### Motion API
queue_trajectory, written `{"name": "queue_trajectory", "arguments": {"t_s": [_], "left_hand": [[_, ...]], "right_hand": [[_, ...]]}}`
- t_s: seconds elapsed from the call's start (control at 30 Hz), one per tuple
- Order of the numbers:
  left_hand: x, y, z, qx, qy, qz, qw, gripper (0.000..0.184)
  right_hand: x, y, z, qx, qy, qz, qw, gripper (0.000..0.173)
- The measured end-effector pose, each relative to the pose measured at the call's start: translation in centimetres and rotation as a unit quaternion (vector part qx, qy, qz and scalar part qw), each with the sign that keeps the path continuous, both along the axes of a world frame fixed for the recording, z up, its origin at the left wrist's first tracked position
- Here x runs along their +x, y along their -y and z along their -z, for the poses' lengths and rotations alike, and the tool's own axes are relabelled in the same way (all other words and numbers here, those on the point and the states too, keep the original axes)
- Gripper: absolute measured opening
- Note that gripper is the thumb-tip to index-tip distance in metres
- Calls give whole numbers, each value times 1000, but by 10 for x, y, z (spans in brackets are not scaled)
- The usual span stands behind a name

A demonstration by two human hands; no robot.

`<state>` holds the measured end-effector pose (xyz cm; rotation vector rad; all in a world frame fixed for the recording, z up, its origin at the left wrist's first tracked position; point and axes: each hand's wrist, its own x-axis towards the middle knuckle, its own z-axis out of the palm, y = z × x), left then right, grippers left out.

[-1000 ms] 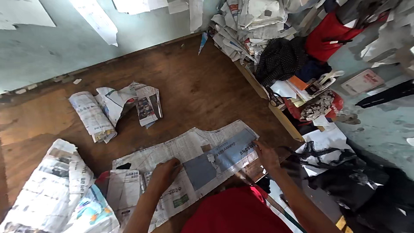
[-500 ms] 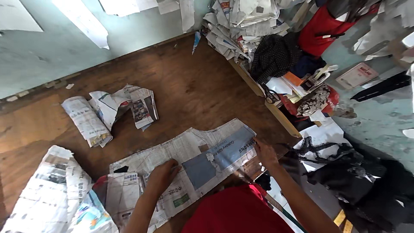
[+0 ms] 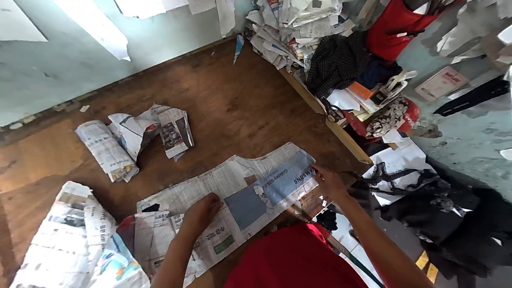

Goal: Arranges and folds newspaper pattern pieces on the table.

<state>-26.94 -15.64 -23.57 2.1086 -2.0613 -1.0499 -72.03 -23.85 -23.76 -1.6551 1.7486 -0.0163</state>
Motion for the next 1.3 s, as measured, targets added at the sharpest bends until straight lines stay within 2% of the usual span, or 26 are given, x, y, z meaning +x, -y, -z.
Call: {"name": "queue_trajectory", "arguments": {"t_s": [0.47, 0.63, 0.83, 1.1, 1.3], "left_hand": [[0, -1, 2, -4, 5, 5, 1000, 30], [-6, -6, 4, -70, 24, 20, 997, 25], [-10, -15, 9, -122, 29, -3, 992, 24], [-10, -18, 14, -146, 46, 18, 988, 24], [-31, -20, 9, -228, 132, 21, 964, 17]], "right_hand": [[-2, -3, 3, -7, 1, -9, 1000, 48], [-1, -3, 2, -8, 5, -12, 1000, 48], [-1, -4, 2, -17, -4, -25, 1000, 47], [-1, -4, 4, -19, -7, -31, 999, 47], [-1, -3, 1, -5, -5, -24, 1000, 48]]}}
